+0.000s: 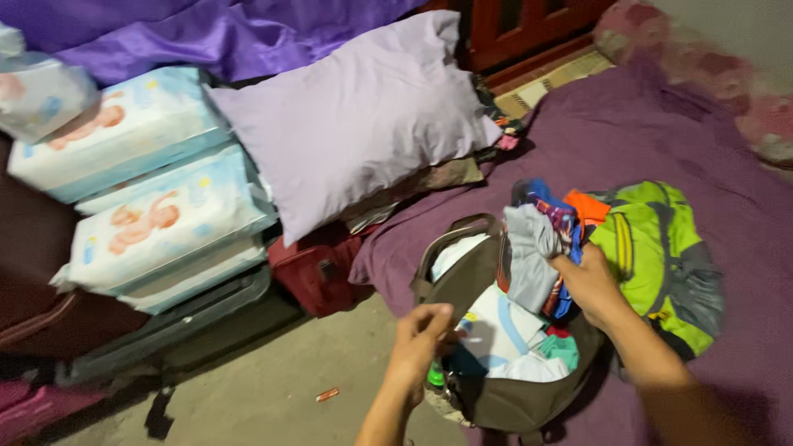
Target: The person packs a brown diaper bag on a bed, placing folded baby clothes, diapers, wipes and a small bottle inside, then zips the bag closed. At the end they unzip the bag and take diapers and other items back out onto the bed.
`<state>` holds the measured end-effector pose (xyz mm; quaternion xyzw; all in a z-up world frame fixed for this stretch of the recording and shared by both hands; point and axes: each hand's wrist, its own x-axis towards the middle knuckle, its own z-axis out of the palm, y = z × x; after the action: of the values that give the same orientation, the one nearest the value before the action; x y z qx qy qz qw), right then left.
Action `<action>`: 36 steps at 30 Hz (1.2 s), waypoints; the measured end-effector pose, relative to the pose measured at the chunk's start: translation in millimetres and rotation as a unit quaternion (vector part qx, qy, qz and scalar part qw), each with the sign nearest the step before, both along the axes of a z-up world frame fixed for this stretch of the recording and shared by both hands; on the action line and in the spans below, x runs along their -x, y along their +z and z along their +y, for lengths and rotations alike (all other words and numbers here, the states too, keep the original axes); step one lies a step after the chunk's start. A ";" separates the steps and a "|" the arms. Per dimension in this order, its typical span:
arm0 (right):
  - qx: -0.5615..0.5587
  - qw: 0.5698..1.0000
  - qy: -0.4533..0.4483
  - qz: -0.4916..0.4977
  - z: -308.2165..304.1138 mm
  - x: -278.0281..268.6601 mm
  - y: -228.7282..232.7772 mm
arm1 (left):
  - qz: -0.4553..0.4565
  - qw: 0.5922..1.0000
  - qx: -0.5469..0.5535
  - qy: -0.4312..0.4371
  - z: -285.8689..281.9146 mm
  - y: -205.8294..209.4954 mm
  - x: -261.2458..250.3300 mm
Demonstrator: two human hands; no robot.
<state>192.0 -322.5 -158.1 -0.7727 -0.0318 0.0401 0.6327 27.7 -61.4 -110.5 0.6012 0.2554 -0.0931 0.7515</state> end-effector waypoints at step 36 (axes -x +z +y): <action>0.532 0.785 0.316 0.008 -41.0 64.4 14.7 | 0.057 0.941 0.311 0.117 -90.9 -97.5 -47.6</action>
<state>127.6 -363.5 -143.4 -0.9334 -0.2424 0.2544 0.0731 75.3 -152.3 -208.1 0.2967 0.3246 -0.1131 0.8910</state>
